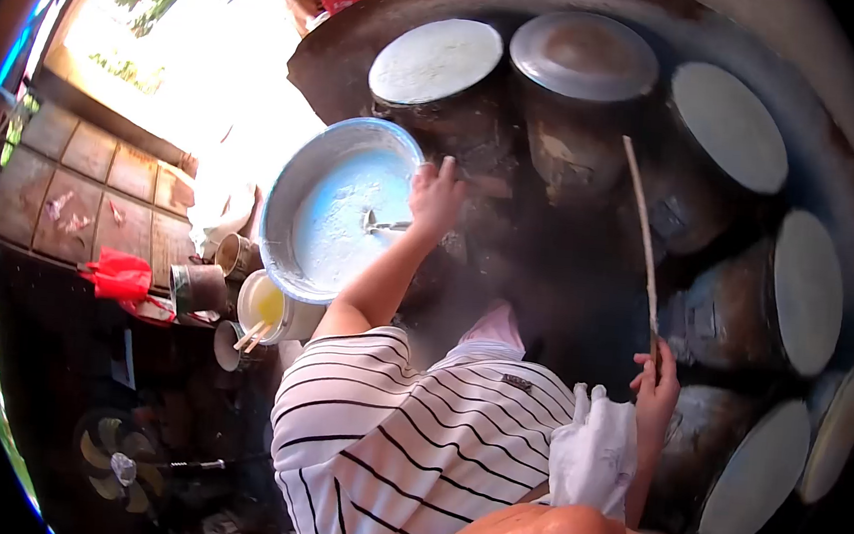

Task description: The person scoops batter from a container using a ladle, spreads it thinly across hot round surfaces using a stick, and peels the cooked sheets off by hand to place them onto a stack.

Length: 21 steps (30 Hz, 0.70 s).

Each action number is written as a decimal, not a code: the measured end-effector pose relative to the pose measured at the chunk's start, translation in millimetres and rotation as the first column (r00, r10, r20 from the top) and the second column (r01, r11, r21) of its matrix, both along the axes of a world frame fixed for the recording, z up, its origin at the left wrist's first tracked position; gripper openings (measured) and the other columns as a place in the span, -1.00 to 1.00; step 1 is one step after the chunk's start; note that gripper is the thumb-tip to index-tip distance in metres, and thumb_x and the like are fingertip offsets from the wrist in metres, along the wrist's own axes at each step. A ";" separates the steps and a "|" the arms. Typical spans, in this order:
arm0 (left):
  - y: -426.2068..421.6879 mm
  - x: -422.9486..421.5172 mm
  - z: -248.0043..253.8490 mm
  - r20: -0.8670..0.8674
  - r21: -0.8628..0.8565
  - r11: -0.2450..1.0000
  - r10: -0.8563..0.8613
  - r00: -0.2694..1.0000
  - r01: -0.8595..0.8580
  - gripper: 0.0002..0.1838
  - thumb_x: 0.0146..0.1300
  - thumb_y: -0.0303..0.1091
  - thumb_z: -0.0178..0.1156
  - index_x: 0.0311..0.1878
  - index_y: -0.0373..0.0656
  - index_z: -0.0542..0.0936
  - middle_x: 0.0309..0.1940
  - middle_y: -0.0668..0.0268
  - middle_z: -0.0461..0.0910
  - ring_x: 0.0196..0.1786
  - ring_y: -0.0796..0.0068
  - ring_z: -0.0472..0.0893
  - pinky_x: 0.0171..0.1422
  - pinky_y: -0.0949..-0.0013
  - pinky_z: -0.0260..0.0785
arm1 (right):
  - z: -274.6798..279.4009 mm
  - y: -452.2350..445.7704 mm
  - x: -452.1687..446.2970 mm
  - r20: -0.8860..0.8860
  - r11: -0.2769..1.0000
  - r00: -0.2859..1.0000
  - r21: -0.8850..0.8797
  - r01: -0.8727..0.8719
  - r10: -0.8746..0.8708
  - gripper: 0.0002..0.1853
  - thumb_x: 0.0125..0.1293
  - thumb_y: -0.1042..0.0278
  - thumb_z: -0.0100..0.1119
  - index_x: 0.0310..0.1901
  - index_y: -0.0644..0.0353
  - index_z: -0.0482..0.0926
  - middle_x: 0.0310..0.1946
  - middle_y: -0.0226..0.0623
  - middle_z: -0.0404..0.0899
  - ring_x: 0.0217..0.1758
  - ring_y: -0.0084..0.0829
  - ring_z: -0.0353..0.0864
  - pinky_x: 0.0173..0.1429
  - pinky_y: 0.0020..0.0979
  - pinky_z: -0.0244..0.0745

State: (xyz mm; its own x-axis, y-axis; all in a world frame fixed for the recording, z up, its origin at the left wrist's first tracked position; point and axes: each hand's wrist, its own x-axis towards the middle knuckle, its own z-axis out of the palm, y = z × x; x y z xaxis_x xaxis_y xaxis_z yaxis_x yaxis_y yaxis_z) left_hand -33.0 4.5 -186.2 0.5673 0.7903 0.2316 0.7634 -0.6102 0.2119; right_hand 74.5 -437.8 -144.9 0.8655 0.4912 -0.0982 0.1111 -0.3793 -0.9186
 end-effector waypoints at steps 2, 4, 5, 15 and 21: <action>59.8 -26.5 -29.0 -0.206 -0.224 0.841 0.453 0.867 -0.492 -0.21 0.20 0.08 0.09 0.45 0.16 0.04 0.31 -0.03 0.19 0.35 -0.15 0.18 0.33 0.01 0.16 | 5.9 81.5 29.7 0.047 0.979 0.978 0.010 -0.205 0.204 -0.65 0.32 0.53 0.00 0.14 0.21 0.46 -0.29 -0.26 0.62 -0.54 -0.58 0.47 -0.39 -0.52 0.44; 76.3 -70.8 -76.9 -0.373 -0.551 0.539 0.523 0.766 -0.636 0.01 0.08 0.00 0.19 0.49 0.06 -0.21 0.40 -0.21 -0.11 0.39 -0.19 0.13 0.39 0.02 0.11 | 7.1 165.5 37.0 0.136 0.921 0.911 -0.050 -0.386 0.389 -0.65 0.30 0.54 -0.01 0.13 0.20 0.46 -0.33 -0.23 0.62 -0.55 -0.55 0.50 -0.41 -0.51 0.44; 75.9 -85.9 -99.5 -0.368 -0.667 0.390 0.568 0.736 -0.635 0.01 0.05 -0.22 0.17 0.48 -0.02 -0.24 0.37 -0.31 -0.14 0.36 -0.22 0.16 0.39 0.08 0.13 | -15.1 209.3 45.1 0.356 0.850 0.778 -0.114 -0.514 0.518 -0.65 0.29 0.53 0.01 0.12 0.17 0.47 -0.33 -0.21 0.62 -0.56 -0.50 0.52 -0.41 -0.49 0.45; 44.7 -184.4 -122.1 0.078 -0.991 0.109 0.945 0.318 -0.081 -0.33 0.20 -0.50 -0.06 0.42 -0.09 0.08 -0.41 0.29 0.36 -0.59 0.48 0.35 -0.55 0.40 0.23 | -72.0 522.1 -55.8 -0.033 -0.009 0.028 -0.786 -0.618 0.999 -0.76 0.25 0.36 -0.08 -0.17 0.21 0.57 -0.28 0.01 0.63 -0.17 -0.08 0.65 -0.14 -0.09 0.54; 88.3 -186.4 -63.7 0.182 -0.979 0.170 0.977 0.112 0.108 -0.46 0.27 -0.46 -0.10 0.35 -0.07 0.21 -0.56 0.41 0.26 -0.68 0.63 0.23 -0.65 0.52 0.11 | -37.7 519.0 -24.7 0.040 0.085 0.083 -0.731 -0.676 0.996 -0.74 0.23 0.43 -0.13 -0.11 0.15 0.52 -0.40 -0.02 0.62 -0.29 -0.03 0.64 -0.21 -0.08 0.52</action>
State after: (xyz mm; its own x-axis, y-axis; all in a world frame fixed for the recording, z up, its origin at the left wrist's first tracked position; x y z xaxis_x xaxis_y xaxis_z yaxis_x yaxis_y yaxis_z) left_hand -219.4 92.8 -250.0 -0.0799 0.7189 -0.6905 -0.1893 0.6692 0.7186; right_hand 49.8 81.3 -182.6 -0.1885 0.9005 -0.3919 0.9380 0.0469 -0.3434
